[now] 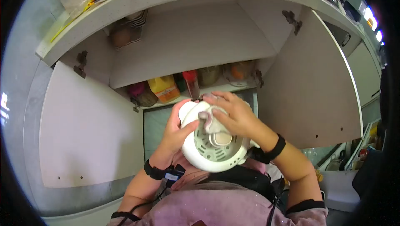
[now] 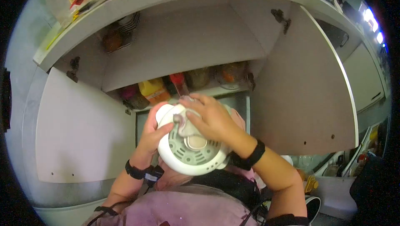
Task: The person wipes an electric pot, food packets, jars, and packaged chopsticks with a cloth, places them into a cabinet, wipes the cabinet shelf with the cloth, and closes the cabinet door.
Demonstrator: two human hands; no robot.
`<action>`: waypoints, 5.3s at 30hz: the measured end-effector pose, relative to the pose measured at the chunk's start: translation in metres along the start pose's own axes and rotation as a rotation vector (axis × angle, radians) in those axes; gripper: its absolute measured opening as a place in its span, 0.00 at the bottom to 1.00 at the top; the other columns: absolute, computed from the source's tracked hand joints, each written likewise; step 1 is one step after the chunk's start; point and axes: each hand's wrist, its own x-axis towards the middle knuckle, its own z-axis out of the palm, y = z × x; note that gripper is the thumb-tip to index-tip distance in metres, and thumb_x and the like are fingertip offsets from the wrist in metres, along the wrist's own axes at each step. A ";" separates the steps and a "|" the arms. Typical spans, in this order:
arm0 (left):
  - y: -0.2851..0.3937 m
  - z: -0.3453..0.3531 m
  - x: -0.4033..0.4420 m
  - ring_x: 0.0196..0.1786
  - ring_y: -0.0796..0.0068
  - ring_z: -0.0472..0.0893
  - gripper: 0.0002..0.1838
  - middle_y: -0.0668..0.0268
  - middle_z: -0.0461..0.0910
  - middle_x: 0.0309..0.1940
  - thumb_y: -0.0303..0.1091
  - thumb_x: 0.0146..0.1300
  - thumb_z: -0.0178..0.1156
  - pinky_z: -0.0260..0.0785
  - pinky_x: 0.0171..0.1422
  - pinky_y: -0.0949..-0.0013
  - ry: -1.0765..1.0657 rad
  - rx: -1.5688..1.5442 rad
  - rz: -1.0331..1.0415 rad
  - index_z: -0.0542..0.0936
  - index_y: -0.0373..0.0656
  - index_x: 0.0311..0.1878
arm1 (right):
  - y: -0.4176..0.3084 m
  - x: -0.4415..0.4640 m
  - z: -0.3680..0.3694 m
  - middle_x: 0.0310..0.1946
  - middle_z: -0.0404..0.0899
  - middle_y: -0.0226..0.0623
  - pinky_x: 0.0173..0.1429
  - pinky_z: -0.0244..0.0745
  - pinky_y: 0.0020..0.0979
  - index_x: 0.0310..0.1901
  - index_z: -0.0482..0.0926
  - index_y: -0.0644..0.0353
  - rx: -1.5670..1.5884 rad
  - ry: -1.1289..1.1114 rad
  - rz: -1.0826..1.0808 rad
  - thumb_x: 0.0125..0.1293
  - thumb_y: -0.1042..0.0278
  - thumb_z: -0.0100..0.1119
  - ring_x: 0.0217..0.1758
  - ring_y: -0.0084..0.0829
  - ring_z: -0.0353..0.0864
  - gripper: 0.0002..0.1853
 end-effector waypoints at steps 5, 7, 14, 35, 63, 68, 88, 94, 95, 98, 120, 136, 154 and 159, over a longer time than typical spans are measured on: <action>-0.008 0.009 -0.003 0.62 0.68 0.69 0.33 0.55 0.67 0.62 0.21 0.55 0.61 0.60 0.67 0.67 0.041 0.015 0.040 0.60 0.37 0.64 | 0.009 -0.036 0.001 0.48 0.76 0.49 0.57 0.69 0.37 0.52 0.75 0.61 0.084 0.249 0.211 0.61 0.62 0.55 0.50 0.47 0.76 0.18; -0.008 0.008 -0.006 0.62 0.68 0.69 0.33 0.55 0.67 0.62 0.21 0.55 0.61 0.60 0.67 0.66 0.044 0.044 0.047 0.60 0.37 0.64 | 0.013 -0.058 0.005 0.48 0.76 0.49 0.57 0.68 0.37 0.52 0.74 0.62 0.082 0.303 0.250 0.61 0.63 0.55 0.50 0.46 0.76 0.19; -0.003 0.009 -0.007 0.59 0.67 0.71 0.30 0.56 0.71 0.58 0.24 0.56 0.60 0.63 0.65 0.66 0.028 0.052 0.050 0.62 0.37 0.62 | 0.011 -0.185 0.001 0.51 0.76 0.52 0.58 0.69 0.34 0.54 0.73 0.65 0.129 -0.043 0.253 0.64 0.63 0.54 0.54 0.38 0.77 0.20; 0.002 -0.003 -0.027 0.60 0.67 0.71 0.34 0.55 0.70 0.58 0.27 0.53 0.63 0.60 0.67 0.66 0.110 0.069 0.099 0.61 0.36 0.64 | 0.029 -0.140 0.032 0.44 0.70 0.52 0.50 0.66 0.44 0.51 0.69 0.70 -0.149 0.002 0.096 0.54 0.61 0.59 0.46 0.51 0.69 0.26; 0.027 -0.065 -0.033 0.55 0.68 0.74 0.27 0.58 0.73 0.53 0.25 0.59 0.57 0.67 0.60 0.68 0.068 -0.209 0.075 0.63 0.37 0.63 | 0.084 -0.249 -0.038 0.44 0.79 0.45 0.52 0.77 0.36 0.51 0.72 0.68 1.158 -0.154 0.818 0.55 0.63 0.64 0.46 0.38 0.80 0.24; 0.086 -0.061 0.005 0.52 0.70 0.76 0.20 0.60 0.74 0.52 0.33 0.66 0.53 0.69 0.59 0.68 0.052 -0.197 0.091 0.69 0.38 0.59 | -0.019 -0.185 -0.046 0.44 0.78 0.48 0.53 0.77 0.37 0.54 0.68 0.72 1.208 0.095 0.942 0.50 0.62 0.67 0.47 0.40 0.80 0.32; -0.022 -0.142 0.036 0.42 0.77 0.76 0.16 0.63 0.77 0.42 0.30 0.59 0.60 0.70 0.47 0.72 0.498 0.137 0.151 0.73 0.37 0.49 | 0.044 0.158 0.038 0.51 0.75 0.38 0.54 0.75 0.37 0.55 0.68 0.54 1.244 0.237 0.551 0.67 0.60 0.50 0.54 0.36 0.75 0.17; -0.025 -0.146 0.029 0.41 0.74 0.77 0.16 0.62 0.76 0.44 0.32 0.59 0.60 0.70 0.45 0.69 0.483 0.182 0.105 0.73 0.37 0.48 | 0.072 0.289 0.098 0.55 0.72 0.37 0.60 0.67 0.40 0.57 0.69 0.55 1.140 0.170 0.472 0.69 0.55 0.48 0.59 0.37 0.70 0.19; -0.028 -0.147 0.031 0.41 0.74 0.77 0.16 0.62 0.75 0.45 0.32 0.59 0.60 0.70 0.43 0.69 0.478 0.232 0.133 0.73 0.37 0.48 | 0.087 0.303 0.101 0.55 0.71 0.38 0.61 0.65 0.41 0.57 0.68 0.56 1.118 0.102 0.403 0.69 0.53 0.48 0.59 0.38 0.70 0.21; -0.034 -0.153 0.033 0.41 0.73 0.78 0.15 0.60 0.74 0.46 0.31 0.59 0.60 0.69 0.41 0.69 0.475 0.293 0.175 0.73 0.38 0.48 | 0.116 0.343 0.121 0.57 0.70 0.37 0.61 0.66 0.42 0.60 0.66 0.57 1.085 0.201 0.484 0.70 0.53 0.47 0.60 0.38 0.70 0.23; -0.034 -0.156 0.031 0.42 0.75 0.77 0.14 0.64 0.74 0.46 0.31 0.59 0.60 0.69 0.36 0.71 0.426 0.179 0.232 0.72 0.42 0.47 | 0.120 0.356 0.121 0.54 0.72 0.43 0.56 0.72 0.39 0.58 0.67 0.64 0.785 0.074 0.464 0.62 0.48 0.58 0.53 0.41 0.74 0.31; -0.032 -0.142 0.047 0.43 0.72 0.78 0.15 0.63 0.74 0.44 0.31 0.58 0.61 0.69 0.49 0.67 0.424 0.249 0.227 0.72 0.43 0.48 | 0.101 0.415 0.232 0.62 0.65 0.53 0.70 0.53 0.44 0.64 0.62 0.63 -0.769 -0.114 -0.129 0.61 0.66 0.54 0.67 0.53 0.59 0.29; -0.031 -0.163 0.022 0.44 0.79 0.76 0.16 0.68 0.73 0.45 0.26 0.58 0.61 0.65 0.52 0.71 0.406 0.258 0.186 0.73 0.42 0.50 | 0.085 0.340 0.130 0.64 0.63 0.47 0.70 0.54 0.34 0.63 0.64 0.62 -0.375 -0.527 0.055 0.64 0.64 0.49 0.69 0.40 0.60 0.26; -0.029 -0.162 0.019 0.45 0.79 0.76 0.15 0.67 0.73 0.44 0.26 0.58 0.60 0.65 0.54 0.70 0.406 0.258 0.133 0.73 0.41 0.49 | 0.154 0.366 0.095 0.57 0.70 0.42 0.68 0.58 0.35 0.62 0.67 0.59 0.266 -0.431 0.452 0.66 0.61 0.50 0.60 0.35 0.68 0.24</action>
